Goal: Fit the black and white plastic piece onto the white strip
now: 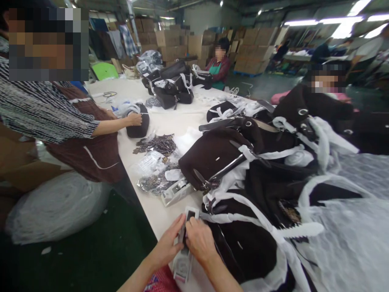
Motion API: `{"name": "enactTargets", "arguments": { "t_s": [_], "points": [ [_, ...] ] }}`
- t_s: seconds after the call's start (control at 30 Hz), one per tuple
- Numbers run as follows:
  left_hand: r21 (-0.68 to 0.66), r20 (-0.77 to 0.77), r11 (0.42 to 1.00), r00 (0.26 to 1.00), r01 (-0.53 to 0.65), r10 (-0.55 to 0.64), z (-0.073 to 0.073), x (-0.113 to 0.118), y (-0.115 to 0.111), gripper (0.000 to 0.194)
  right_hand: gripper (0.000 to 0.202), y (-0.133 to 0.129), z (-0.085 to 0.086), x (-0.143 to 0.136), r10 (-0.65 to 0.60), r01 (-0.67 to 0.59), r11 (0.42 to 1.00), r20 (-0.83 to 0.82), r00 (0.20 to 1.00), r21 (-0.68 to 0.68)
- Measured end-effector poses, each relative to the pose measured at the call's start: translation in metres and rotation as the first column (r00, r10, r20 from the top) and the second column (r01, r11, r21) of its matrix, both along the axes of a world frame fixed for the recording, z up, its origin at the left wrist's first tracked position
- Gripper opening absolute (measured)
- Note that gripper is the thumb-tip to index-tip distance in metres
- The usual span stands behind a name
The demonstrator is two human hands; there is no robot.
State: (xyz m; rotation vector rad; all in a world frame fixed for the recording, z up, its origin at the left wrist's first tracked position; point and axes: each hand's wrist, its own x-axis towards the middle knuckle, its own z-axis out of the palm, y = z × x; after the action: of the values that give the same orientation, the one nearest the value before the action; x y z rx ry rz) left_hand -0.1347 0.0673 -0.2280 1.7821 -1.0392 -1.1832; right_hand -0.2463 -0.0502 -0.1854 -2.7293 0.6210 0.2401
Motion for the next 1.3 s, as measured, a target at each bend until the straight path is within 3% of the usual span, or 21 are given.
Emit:
{"name": "enactTargets", "arguments": {
  "t_s": [0.13,0.2,0.27,0.3,0.37,0.4,0.47,0.53,0.63,0.7,0.8,0.83,0.9,1.0,1.1,1.2,1.3],
  "points": [
    [-0.059,-0.021,0.998,1.0,-0.024,0.023,-0.003,-0.002,0.003,0.089,0.009,-0.01,0.015,-0.006,0.104,-0.117,0.982,0.093,0.99,0.151],
    [-0.06,-0.037,0.998,0.999,-0.023,0.021,-0.001,-0.001,0.004,0.085,0.011,-0.012,0.026,-0.008,-0.02,-0.036,0.938,0.157,0.987,0.345],
    [-0.015,-0.029,0.999,0.999,-0.033,0.032,0.007,0.001,0.004,0.086,0.015,-0.013,0.038,-0.011,-0.222,0.09,0.823,0.172,0.96,0.561],
    [0.015,-0.009,0.999,0.999,-0.051,0.051,0.013,0.002,0.003,0.086,0.015,-0.013,0.043,-0.014,-0.303,0.136,0.764,0.165,0.938,0.631],
    [0.023,0.033,0.992,0.992,-0.121,0.12,0.03,0.001,-0.001,0.077,0.016,-0.012,0.052,-0.025,-0.373,0.176,0.723,0.163,0.913,0.669],
    [-0.001,0.017,0.987,0.987,-0.163,0.163,0.042,-0.002,-0.003,0.068,0.02,-0.011,0.055,-0.032,-0.377,0.176,0.732,0.177,0.909,0.658],
    [-0.049,-0.155,0.977,0.967,-0.21,0.2,0.067,-0.011,-0.009,0.054,0.031,-0.007,0.058,-0.047,-0.335,0.151,0.795,0.219,0.916,0.587],
    [-0.06,-0.348,0.981,0.925,-0.186,0.155,0.092,-0.025,-0.014,0.057,0.042,0.0,0.06,-0.062,-0.262,0.113,0.858,0.235,0.936,0.502],
    [-0.099,-0.33,0.988,0.94,-0.121,0.082,0.12,-0.047,-0.018,0.059,0.046,0.011,0.068,-0.083,-0.235,0.111,0.865,0.2,0.951,0.489],
    [-0.162,-0.29,0.981,0.955,-0.11,0.059,0.13,-0.059,-0.018,0.049,0.05,0.017,0.077,-0.098,-0.327,0.158,0.796,0.195,0.925,0.585],
    [-0.223,-0.404,0.968,0.915,-0.117,0.018,0.136,-0.072,-0.018,0.035,0.057,0.021,0.09,-0.121,-0.501,0.179,0.609,0.201,0.842,0.773],
    [-0.233,-0.44,0.965,0.898,-0.12,0.005,0.136,-0.076,-0.018,0.032,0.053,0.022,0.092,-0.128,-0.543,0.171,0.579,0.22,0.81,0.797],
    [-0.226,-0.503,0.966,0.864,-0.126,-0.005,0.135,-0.084,-0.018,0.03,0.041,0.025,0.093,-0.14,-0.594,0.169,0.614,0.311,0.742,0.771],
    [-0.148,-0.592,0.983,0.806,-0.107,-0.002,0.132,-0.097,-0.018,0.033,0.033,0.03,0.091,-0.153,-0.589,0.216,0.75,0.484,0.647,0.625],
    [-0.107,-0.617,0.992,0.787,-0.065,-0.015,0.134,-0.107,-0.017,0.034,0.031,0.034,0.092,-0.163,-0.548,0.242,0.816,0.569,0.612,0.525],
    [-0.116,-0.62,0.993,0.783,-0.032,-0.047,0.142,-0.115,-0.018,0.034,0.026,0.035,0.094,-0.175,-0.554,0.227,0.805,0.556,0.62,0.548],
    [-0.087,-0.655,0.996,0.755,-0.032,-0.033,0.153,-0.121,-0.019,0.033,0.022,0.035,0.088,-0.186,-0.637,0.167,0.725,0.559,0.531,0.668]
  ]
}}
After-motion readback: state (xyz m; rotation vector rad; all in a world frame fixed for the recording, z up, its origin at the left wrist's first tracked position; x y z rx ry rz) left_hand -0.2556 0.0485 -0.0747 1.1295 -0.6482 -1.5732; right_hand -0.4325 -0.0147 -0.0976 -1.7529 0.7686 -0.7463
